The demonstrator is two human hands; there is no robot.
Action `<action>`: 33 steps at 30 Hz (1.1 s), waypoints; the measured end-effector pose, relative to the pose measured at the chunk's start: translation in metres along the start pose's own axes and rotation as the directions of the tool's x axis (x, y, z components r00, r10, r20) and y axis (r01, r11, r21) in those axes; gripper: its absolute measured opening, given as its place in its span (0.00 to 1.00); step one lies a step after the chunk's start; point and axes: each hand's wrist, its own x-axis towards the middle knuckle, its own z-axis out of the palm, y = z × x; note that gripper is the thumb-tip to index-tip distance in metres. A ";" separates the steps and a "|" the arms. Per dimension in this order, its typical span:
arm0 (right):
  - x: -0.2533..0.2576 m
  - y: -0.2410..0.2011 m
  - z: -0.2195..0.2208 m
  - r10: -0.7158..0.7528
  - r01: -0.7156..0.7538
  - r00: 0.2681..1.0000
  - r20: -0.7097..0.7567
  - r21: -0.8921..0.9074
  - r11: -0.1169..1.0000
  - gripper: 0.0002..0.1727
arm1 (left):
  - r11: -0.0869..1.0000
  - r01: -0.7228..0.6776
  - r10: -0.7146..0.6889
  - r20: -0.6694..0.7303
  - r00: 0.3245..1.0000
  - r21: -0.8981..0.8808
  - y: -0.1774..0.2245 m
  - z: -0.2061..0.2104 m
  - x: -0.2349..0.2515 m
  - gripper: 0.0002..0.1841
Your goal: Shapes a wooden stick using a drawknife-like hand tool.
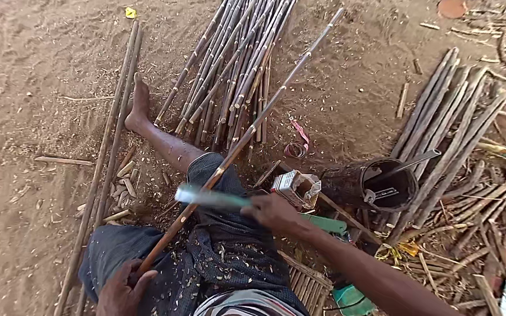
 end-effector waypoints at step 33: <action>0.016 0.021 0.013 0.076 -0.027 0.972 -0.221 0.214 0.977 0.27 | 0.870 0.224 -0.018 0.426 0.905 -0.439 -0.023 -0.013 0.024 0.26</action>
